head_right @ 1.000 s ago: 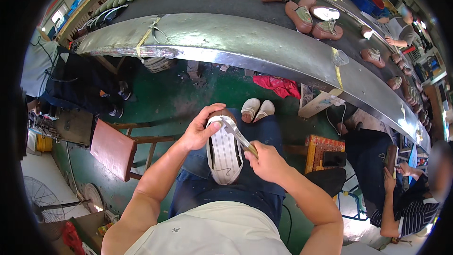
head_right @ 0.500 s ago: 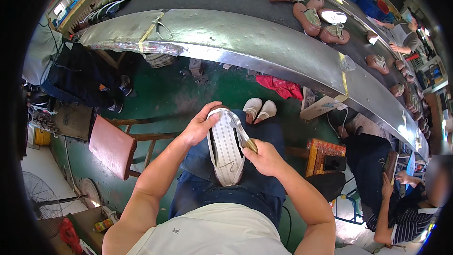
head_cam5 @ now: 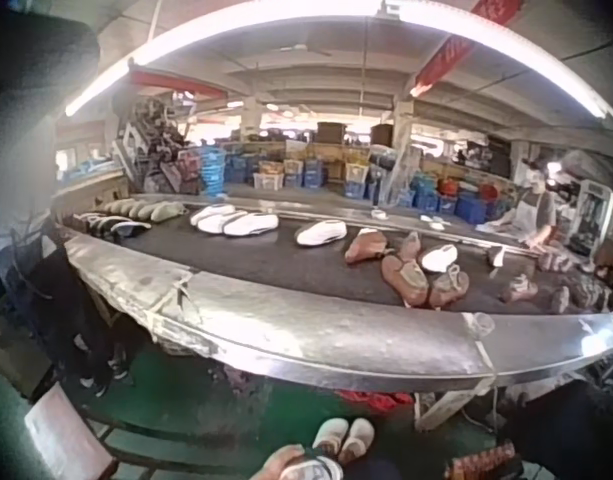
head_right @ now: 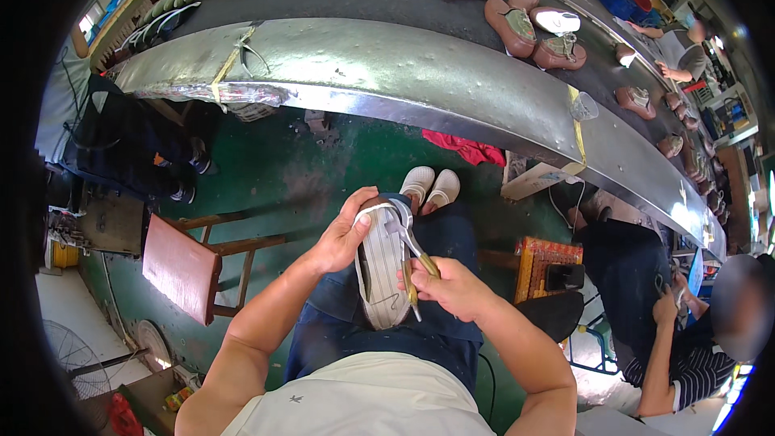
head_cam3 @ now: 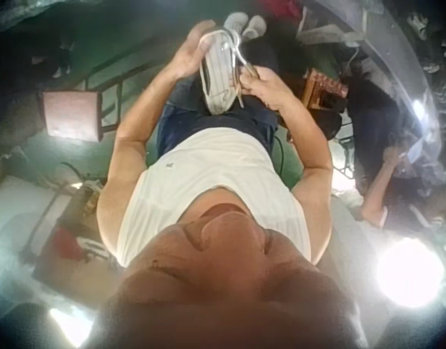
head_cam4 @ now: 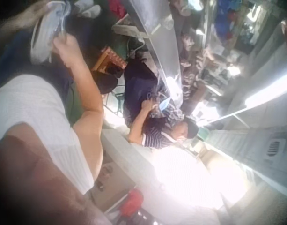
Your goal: Manually pulling and hammering shoe uppers over a last to shape the shoe.
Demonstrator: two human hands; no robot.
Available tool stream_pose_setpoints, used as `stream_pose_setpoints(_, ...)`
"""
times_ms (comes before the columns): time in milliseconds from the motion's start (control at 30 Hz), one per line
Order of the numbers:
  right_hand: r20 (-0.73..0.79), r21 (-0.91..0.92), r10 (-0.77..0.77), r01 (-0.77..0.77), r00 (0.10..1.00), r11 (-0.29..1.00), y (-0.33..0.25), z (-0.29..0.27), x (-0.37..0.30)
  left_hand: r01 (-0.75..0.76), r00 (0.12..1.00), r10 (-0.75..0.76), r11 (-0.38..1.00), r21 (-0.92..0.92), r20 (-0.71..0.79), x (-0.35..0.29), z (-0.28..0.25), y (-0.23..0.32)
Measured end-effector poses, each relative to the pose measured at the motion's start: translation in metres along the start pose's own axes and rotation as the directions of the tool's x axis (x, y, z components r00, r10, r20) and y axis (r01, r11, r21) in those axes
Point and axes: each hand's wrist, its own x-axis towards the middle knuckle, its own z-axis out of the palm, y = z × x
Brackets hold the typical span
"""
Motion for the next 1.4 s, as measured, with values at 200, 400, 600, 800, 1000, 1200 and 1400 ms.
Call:
stream_pose_setpoints(200, 0.157, 0.456, 0.166, -0.221, 0.973, 0.862, -0.019, 0.001, 0.007, -0.053, 0.997, 0.057, 0.996, 0.069, -0.052, 0.003, 0.002, -0.004)
stream_pose_setpoints(400, -0.135, -0.529, 0.031, -0.098, 0.99, 0.843, -0.026, -0.008, 0.026, -0.073, 0.986, 0.068, 0.997, -0.025, -0.155, 0.006, -0.001, -0.011)
stream_pose_setpoints(600, -0.115, -0.88, -0.527, 0.159, 0.842, 0.447, 0.017, -0.012, 0.056, -0.127, 0.966, 0.136, 0.991, 0.053, -0.219, 0.013, -0.007, -0.017)
stream_pose_setpoints(800, -0.075, -0.876, -0.535, 0.201, 0.841, 0.439, 0.017, -0.005, 0.047, 0.08, 0.95, -0.13, 0.98, -0.18, -0.285, 0.004, 0.002, -0.005)
stream_pose_setpoints(1000, -0.076, -0.828, -0.449, 0.195, 0.89, 0.526, 0.023, 0.001, -0.028, 0.233, 0.932, -0.318, 0.894, -0.383, -0.174, -0.009, -0.003, 0.016)
stream_pose_setpoints(1200, -0.023, -0.88, -0.625, 0.281, 0.781, 0.384, 0.104, -0.016, -0.091, -0.218, 0.963, 0.221, 0.975, 0.042, -0.156, -0.035, 0.034, 0.093)
stream_pose_setpoints(1400, 0.183, 0.731, -0.211, 0.01, 0.96, 0.683, 0.121, -0.035, -0.038, -0.661, 0.749, 0.653, 0.727, 0.185, 0.113, -0.045, 0.1, 0.043)
